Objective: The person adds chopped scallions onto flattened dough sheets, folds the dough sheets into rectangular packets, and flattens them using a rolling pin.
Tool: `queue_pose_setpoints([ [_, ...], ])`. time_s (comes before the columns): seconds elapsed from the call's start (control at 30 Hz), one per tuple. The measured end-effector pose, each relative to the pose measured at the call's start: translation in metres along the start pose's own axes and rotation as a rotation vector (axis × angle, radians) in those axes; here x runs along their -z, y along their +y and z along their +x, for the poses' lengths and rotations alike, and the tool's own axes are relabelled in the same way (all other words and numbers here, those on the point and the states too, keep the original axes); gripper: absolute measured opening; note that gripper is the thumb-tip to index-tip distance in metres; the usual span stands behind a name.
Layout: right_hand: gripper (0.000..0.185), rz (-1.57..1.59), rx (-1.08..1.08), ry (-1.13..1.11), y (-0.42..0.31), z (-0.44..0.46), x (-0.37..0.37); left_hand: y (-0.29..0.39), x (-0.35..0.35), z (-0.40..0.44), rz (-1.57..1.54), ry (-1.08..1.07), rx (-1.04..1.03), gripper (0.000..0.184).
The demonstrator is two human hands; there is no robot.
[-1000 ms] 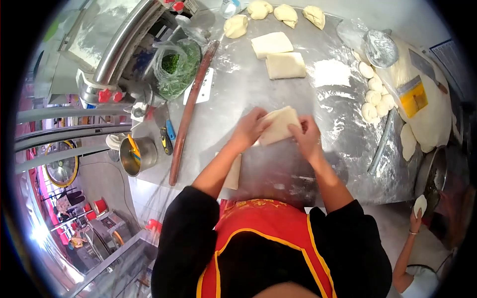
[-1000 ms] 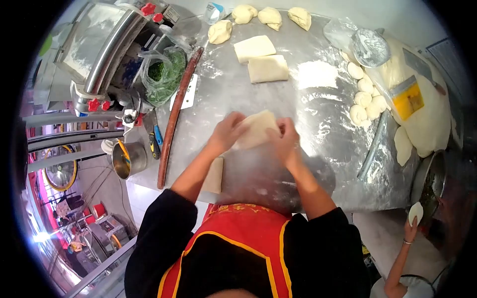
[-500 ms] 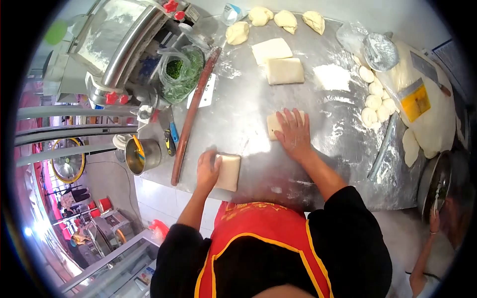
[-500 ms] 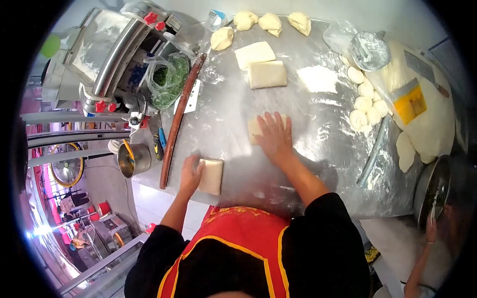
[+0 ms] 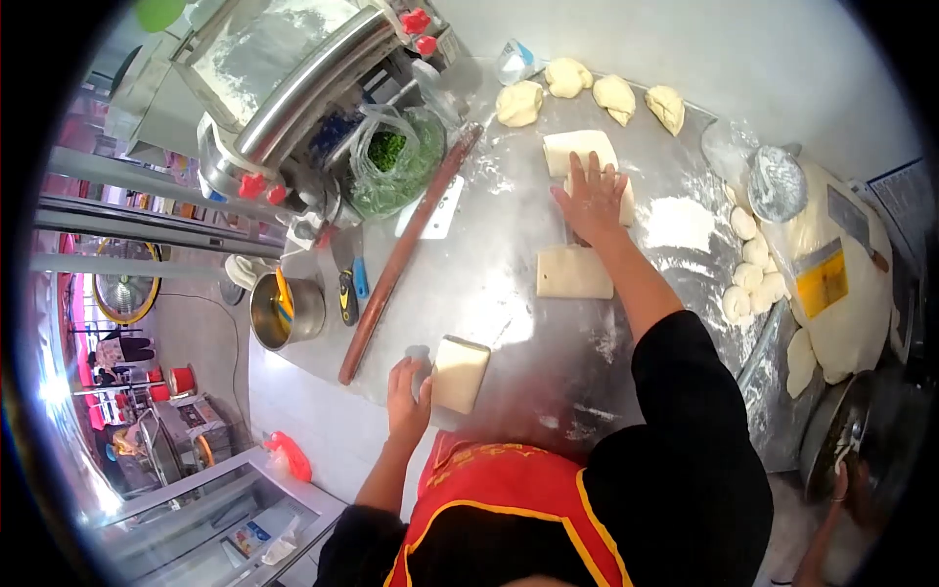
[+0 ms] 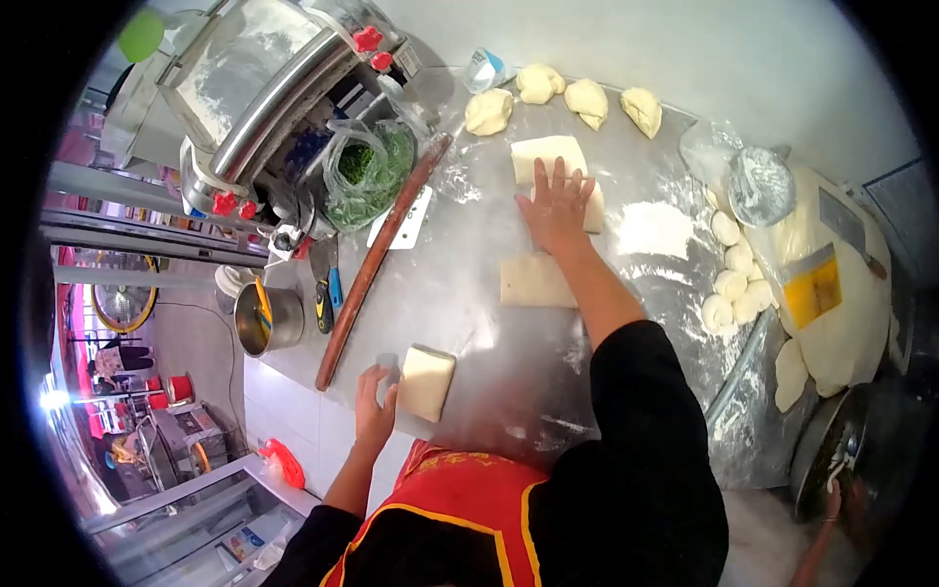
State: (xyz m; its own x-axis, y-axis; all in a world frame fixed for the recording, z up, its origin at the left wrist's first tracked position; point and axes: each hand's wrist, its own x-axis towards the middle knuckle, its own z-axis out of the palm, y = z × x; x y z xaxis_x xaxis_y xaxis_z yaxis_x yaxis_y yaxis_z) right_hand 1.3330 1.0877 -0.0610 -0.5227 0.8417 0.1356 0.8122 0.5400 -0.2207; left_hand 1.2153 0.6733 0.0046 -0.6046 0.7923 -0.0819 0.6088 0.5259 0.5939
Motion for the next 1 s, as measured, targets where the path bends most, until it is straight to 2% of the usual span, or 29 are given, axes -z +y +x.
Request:
queue_pose_setpoints([
  [0.03,0.068,-0.083,-0.006,-0.151,-0.006,0.012,0.007,0.0,0.002,-0.001,0.003,0.005,0.024,0.032],
  [0.13,0.069,-0.213,-0.097,-0.105,-0.011,0.041,-0.036,-0.008,0.003,-0.002,-0.015,0.006,0.05,0.032],
  [0.23,0.069,-0.156,-0.101,-0.034,-0.008,0.063,-0.046,-0.008,0.006,0.001,-0.024,0.008,0.055,0.032],
  [0.33,0.07,0.035,-0.075,0.091,-0.003,0.059,-0.037,-0.006,0.01,0.008,-0.03,0.01,0.038,0.031],
  [0.43,0.062,-0.015,0.03,0.054,-0.004,0.0,0.0,-0.006,0.012,0.018,-0.032,0.012,0.003,0.031],
  [0.57,0.063,-0.044,0.31,0.068,0.05,-0.037,0.003,-0.01,0.013,0.022,0.001,-0.019,-0.058,0.032],
  [0.67,0.065,-0.225,0.298,-0.006,0.074,-0.014,0.01,-0.015,0.012,0.019,-0.028,-0.047,-0.025,0.033],
  [0.73,0.062,-0.303,0.323,0.019,0.098,-0.001,0.018,-0.017,0.014,0.01,-0.046,-0.092,0.048,0.034],
  [0.83,0.064,-0.381,0.177,0.017,0.11,0.003,0.046,-0.019,0.007,0.001,-0.077,-0.166,0.122,0.037],
  [0.93,0.062,0.199,0.157,0.012,0.091,-0.028,0.051,-0.013,-0.001,-0.004,-0.165,-0.31,0.24,0.039],
  [0.97,0.058,0.321,0.206,-0.08,0.084,-0.045,0.041,-0.014,-0.006,-0.006,-0.119,-0.272,0.178,0.043],
  [1.0,0.054,0.447,0.257,-0.172,0.073,-0.061,0.03,-0.016,-0.012,-0.006,-0.145,-0.252,0.242,0.044],
])
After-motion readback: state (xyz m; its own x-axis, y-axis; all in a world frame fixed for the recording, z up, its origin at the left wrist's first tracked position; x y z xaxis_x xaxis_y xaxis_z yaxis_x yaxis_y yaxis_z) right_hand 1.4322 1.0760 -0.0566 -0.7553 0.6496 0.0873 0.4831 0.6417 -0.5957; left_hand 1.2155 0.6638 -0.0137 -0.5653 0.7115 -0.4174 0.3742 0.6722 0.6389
